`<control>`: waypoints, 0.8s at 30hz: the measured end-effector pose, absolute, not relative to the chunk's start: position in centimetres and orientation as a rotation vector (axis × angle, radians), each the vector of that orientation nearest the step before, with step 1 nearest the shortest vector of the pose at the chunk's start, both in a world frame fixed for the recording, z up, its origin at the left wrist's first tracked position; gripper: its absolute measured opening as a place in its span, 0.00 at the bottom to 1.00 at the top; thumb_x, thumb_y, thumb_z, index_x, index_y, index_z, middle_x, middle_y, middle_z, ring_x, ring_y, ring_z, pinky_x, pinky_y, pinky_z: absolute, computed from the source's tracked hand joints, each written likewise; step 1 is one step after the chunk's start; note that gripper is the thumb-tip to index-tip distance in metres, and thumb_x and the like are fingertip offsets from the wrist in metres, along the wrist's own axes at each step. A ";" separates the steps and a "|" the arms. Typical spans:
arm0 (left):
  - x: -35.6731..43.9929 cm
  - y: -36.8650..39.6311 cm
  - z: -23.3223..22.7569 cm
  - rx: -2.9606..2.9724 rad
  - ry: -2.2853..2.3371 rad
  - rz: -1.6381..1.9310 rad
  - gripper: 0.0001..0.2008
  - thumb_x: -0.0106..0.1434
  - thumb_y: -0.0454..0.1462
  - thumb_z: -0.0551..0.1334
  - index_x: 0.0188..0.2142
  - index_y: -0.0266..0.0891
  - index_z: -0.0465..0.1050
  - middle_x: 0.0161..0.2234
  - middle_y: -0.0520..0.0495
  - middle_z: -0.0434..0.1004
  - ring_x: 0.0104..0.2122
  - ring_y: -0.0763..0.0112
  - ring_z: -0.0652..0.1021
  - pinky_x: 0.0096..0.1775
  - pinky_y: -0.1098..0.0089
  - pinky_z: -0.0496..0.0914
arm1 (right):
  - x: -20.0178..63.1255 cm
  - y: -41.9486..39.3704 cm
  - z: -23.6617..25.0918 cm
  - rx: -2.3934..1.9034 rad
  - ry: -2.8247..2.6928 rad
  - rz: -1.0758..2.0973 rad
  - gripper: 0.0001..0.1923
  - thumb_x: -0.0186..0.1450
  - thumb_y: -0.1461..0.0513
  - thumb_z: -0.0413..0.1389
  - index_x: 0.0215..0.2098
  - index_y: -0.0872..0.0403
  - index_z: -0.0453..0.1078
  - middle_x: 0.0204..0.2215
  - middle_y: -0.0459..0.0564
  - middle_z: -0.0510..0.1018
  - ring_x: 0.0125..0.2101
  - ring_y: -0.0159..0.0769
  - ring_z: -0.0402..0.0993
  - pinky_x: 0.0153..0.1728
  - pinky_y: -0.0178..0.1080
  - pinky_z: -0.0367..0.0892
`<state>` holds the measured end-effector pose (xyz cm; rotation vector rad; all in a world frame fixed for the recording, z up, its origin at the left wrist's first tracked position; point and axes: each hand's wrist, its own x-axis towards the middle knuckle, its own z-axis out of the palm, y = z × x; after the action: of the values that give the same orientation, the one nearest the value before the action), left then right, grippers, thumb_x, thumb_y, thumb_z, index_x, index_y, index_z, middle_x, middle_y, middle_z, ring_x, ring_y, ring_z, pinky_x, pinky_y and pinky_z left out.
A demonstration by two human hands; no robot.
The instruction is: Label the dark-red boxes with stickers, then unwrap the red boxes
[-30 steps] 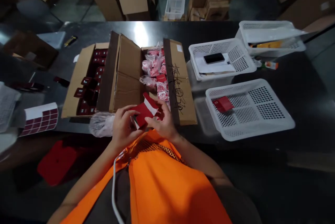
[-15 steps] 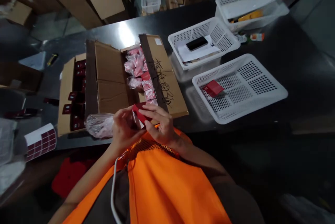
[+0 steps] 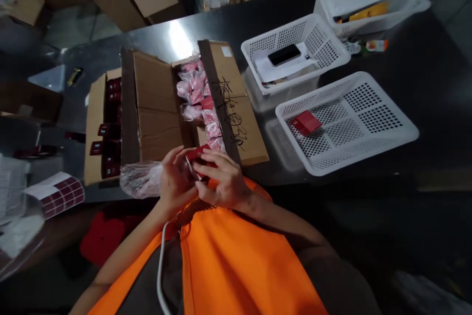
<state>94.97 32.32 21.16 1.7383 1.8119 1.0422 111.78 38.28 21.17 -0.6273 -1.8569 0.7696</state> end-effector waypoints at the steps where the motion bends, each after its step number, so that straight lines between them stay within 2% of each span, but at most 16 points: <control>1: 94.9 32.3 21.1 1.741 1.819 1.051 0.42 0.53 0.42 0.71 0.63 0.45 0.55 0.56 0.36 0.73 0.52 0.51 0.78 0.49 0.54 0.75 | 111.5 38.1 21.0 -0.637 -1.896 0.732 0.15 0.61 0.60 0.62 0.46 0.52 0.80 0.48 0.59 0.81 0.55 0.50 0.76 0.55 0.52 0.75; 4: 94.4 32.5 21.4 1.815 1.881 1.053 0.39 0.54 0.41 0.68 0.63 0.43 0.58 0.53 0.37 0.75 0.48 0.52 0.79 0.46 0.56 0.74 | 111.1 37.7 20.7 -0.719 -2.027 0.684 0.14 0.60 0.55 0.65 0.44 0.50 0.81 0.53 0.58 0.78 0.61 0.55 0.69 0.57 0.56 0.73; 7: 93.6 32.8 22.1 1.987 1.902 0.928 0.30 0.56 0.41 0.67 0.59 0.42 0.66 0.48 0.39 0.78 0.45 0.53 0.79 0.43 0.57 0.74 | 111.1 37.9 20.3 -0.750 -2.103 0.776 0.15 0.61 0.54 0.65 0.45 0.48 0.80 0.59 0.56 0.74 0.64 0.55 0.64 0.61 0.58 0.68; 10: 92.5 33.1 22.9 2.107 1.919 0.840 0.23 0.58 0.45 0.68 0.51 0.41 0.72 0.49 0.38 0.78 0.44 0.52 0.78 0.43 0.57 0.73 | 111.5 38.2 19.9 -0.798 -2.037 0.937 0.25 0.62 0.50 0.64 0.55 0.49 0.74 0.63 0.59 0.69 0.64 0.51 0.64 0.64 0.55 0.64; 12: 92.2 33.3 23.4 2.134 1.953 0.822 0.24 0.58 0.47 0.69 0.51 0.40 0.72 0.50 0.36 0.78 0.44 0.51 0.78 0.44 0.56 0.73 | 111.4 38.1 19.7 -0.884 -1.916 1.109 0.35 0.61 0.47 0.65 0.62 0.51 0.67 0.62 0.62 0.69 0.62 0.48 0.68 0.62 0.52 0.68; 14: 92.6 33.6 23.8 2.145 1.927 0.802 0.25 0.59 0.45 0.69 0.53 0.39 0.70 0.48 0.37 0.78 0.43 0.52 0.78 0.43 0.57 0.73 | 111.2 37.9 19.5 -0.946 -1.810 1.310 0.42 0.57 0.47 0.67 0.64 0.52 0.62 0.60 0.61 0.71 0.59 0.47 0.72 0.58 0.49 0.71; 17: 93.5 34.0 23.9 2.149 1.716 0.811 0.31 0.59 0.42 0.69 0.60 0.40 0.64 0.51 0.36 0.77 0.48 0.51 0.78 0.46 0.56 0.74 | 112.0 38.2 18.8 -0.986 -1.662 1.511 0.40 0.55 0.49 0.68 0.61 0.51 0.64 0.54 0.57 0.77 0.51 0.46 0.77 0.52 0.47 0.75; 20: 93.0 33.6 23.6 1.907 1.567 1.000 0.38 0.54 0.45 0.74 0.62 0.43 0.63 0.59 0.35 0.72 0.55 0.50 0.76 0.53 0.52 0.73 | 117.0 41.1 17.4 -1.231 -1.307 1.335 0.33 0.59 0.47 0.61 0.58 0.50 0.64 0.51 0.57 0.78 0.45 0.47 0.80 0.41 0.47 0.79; 22: 91.4 32.7 23.3 1.455 1.583 1.269 0.31 0.55 0.47 0.73 0.56 0.46 0.68 0.54 0.40 0.76 0.46 0.59 0.80 0.47 0.58 0.76 | 122.2 44.7 16.3 -1.527 -1.059 0.967 0.30 0.64 0.48 0.52 0.62 0.48 0.58 0.55 0.59 0.75 0.46 0.49 0.80 0.35 0.48 0.79; 24: 89.3 31.2 22.9 0.887 1.553 1.462 0.20 0.59 0.49 0.68 0.48 0.47 0.72 0.45 0.45 0.79 0.32 0.70 0.78 0.35 0.68 0.76 | 126.5 48.4 15.4 -1.869 -1.077 0.616 0.25 0.69 0.54 0.43 0.63 0.49 0.56 0.52 0.67 0.76 0.42 0.45 0.82 0.35 0.46 0.78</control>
<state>89.29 31.21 22.87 0.8871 1.5527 1.4618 126.50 48.36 15.40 -1.8685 -1.0767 0.6158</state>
